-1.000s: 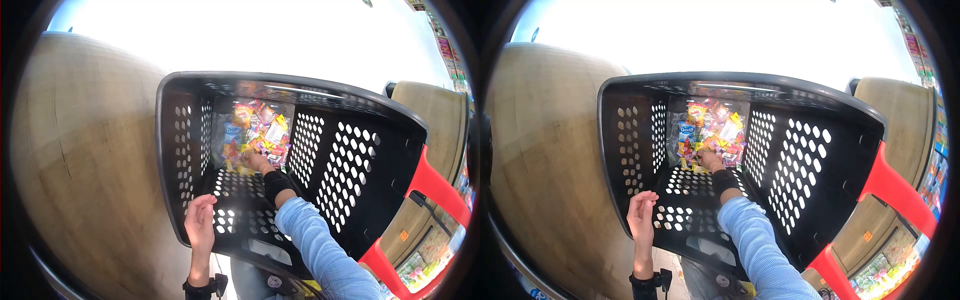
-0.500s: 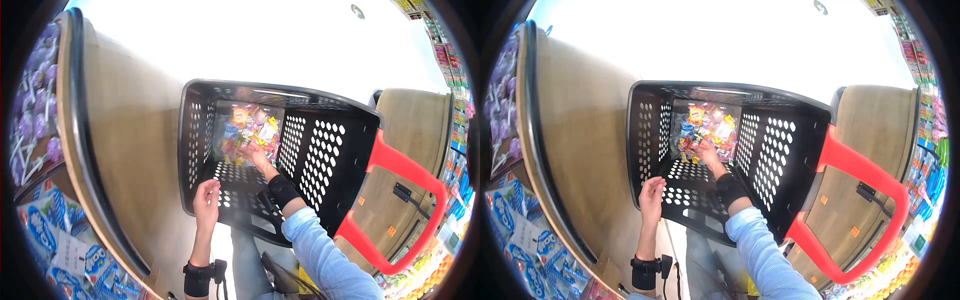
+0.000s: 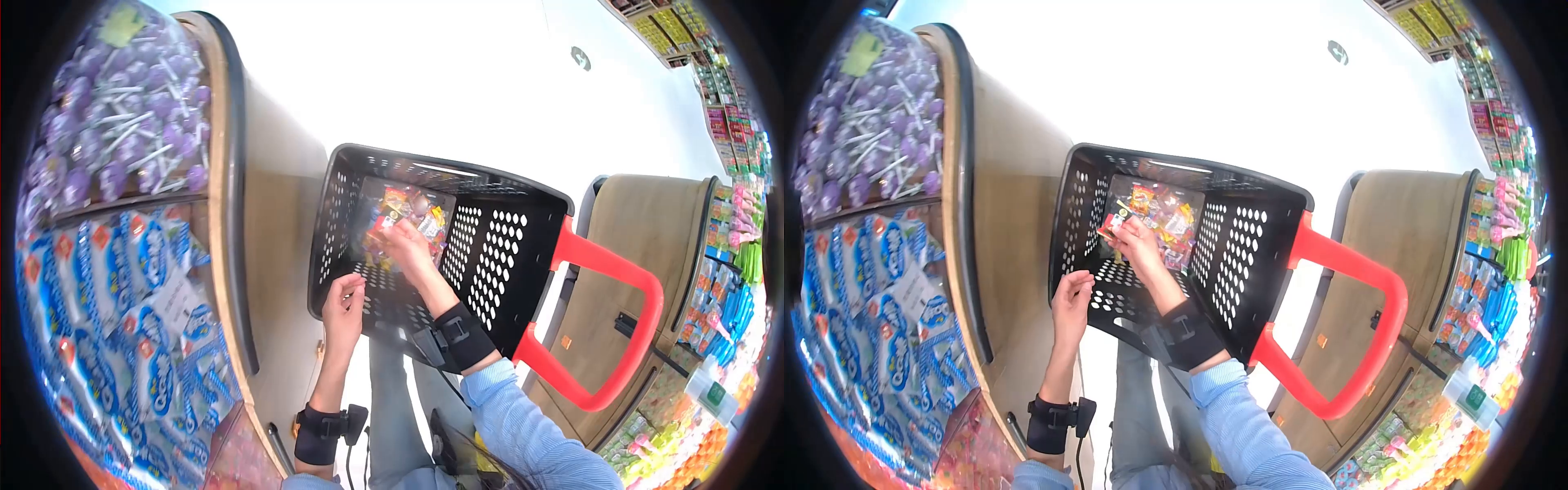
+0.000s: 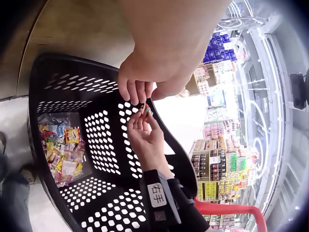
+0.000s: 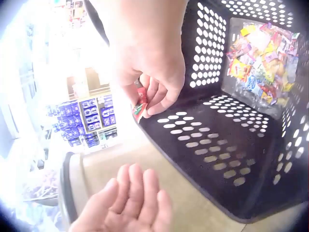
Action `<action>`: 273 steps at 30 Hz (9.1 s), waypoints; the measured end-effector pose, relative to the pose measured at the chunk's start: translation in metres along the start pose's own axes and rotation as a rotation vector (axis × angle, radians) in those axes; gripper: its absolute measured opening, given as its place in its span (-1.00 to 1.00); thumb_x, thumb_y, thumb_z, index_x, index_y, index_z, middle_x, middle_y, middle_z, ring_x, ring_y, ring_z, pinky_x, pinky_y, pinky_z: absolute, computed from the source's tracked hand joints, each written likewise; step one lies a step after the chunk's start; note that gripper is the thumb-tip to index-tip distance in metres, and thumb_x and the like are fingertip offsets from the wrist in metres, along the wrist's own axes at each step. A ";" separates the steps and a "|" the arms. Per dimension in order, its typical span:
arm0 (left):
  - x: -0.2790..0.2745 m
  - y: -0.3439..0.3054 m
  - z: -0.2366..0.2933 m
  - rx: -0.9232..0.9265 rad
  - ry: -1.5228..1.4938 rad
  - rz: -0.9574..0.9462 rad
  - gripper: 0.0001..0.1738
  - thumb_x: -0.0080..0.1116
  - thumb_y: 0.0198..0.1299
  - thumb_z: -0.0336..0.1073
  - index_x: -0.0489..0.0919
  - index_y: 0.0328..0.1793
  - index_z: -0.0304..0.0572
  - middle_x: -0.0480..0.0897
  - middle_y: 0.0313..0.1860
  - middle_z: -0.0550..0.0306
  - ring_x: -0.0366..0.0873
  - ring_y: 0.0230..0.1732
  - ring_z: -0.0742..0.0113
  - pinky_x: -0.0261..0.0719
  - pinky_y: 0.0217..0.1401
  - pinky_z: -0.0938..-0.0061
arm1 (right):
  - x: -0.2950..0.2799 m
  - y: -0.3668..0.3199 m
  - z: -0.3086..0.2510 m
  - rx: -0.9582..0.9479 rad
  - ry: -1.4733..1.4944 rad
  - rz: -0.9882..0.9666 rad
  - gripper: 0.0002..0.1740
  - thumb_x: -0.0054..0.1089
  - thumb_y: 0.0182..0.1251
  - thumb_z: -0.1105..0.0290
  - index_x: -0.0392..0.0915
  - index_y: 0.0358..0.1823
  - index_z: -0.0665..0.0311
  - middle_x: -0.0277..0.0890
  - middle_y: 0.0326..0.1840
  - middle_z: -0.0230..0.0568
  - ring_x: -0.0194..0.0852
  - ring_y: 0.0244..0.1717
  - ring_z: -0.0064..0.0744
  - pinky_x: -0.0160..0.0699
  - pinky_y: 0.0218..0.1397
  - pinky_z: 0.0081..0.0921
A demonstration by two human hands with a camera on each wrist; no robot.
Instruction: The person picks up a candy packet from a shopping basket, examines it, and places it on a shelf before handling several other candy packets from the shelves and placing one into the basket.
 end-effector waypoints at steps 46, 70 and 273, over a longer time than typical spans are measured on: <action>-0.008 -0.006 0.090 0.194 -0.271 0.025 -0.77 0.12 0.04 -0.51 0.47 -0.14 -0.35 0.49 -0.19 0.14 0.48 -0.17 0.45 0.47 -0.12 0.60 | 0.087 -0.096 -0.063 -0.147 -0.112 -0.009 -0.80 0.10 0.17 0.47 0.40 -0.17 0.29 0.39 -0.09 -0.26 0.36 -0.14 -0.58 0.35 -0.07 -0.61; 0.013 -0.019 0.069 -0.197 -0.727 -0.271 -0.51 0.04 0.10 -0.50 0.26 0.18 -0.48 0.44 0.05 -0.04 0.41 0.04 0.38 0.40 0.05 0.57 | 0.081 -0.095 -0.085 -0.169 -0.088 0.034 -0.70 0.08 0.06 0.66 0.39 -0.14 0.31 0.44 -0.27 -0.33 0.41 -0.26 -0.62 0.42 -0.26 -0.70; -0.562 -1.070 -0.246 0.521 -0.451 0.607 -0.81 -0.02 0.14 -0.53 0.39 -0.10 -0.32 0.49 -0.30 0.17 0.45 -0.23 0.46 0.37 -0.10 0.61 | 0.501 -0.961 0.594 -0.408 -1.071 -1.092 -0.67 0.18 0.04 0.51 0.44 -0.11 0.28 0.43 -0.14 -0.36 0.36 -0.11 -0.55 0.35 -0.02 -0.57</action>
Point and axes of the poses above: each hand's wrist, its own y-axis towards the middle knuckle, its own x-axis out of the palm, z = x × y, the point moved 6 cm from there along y, towards the middle knuckle
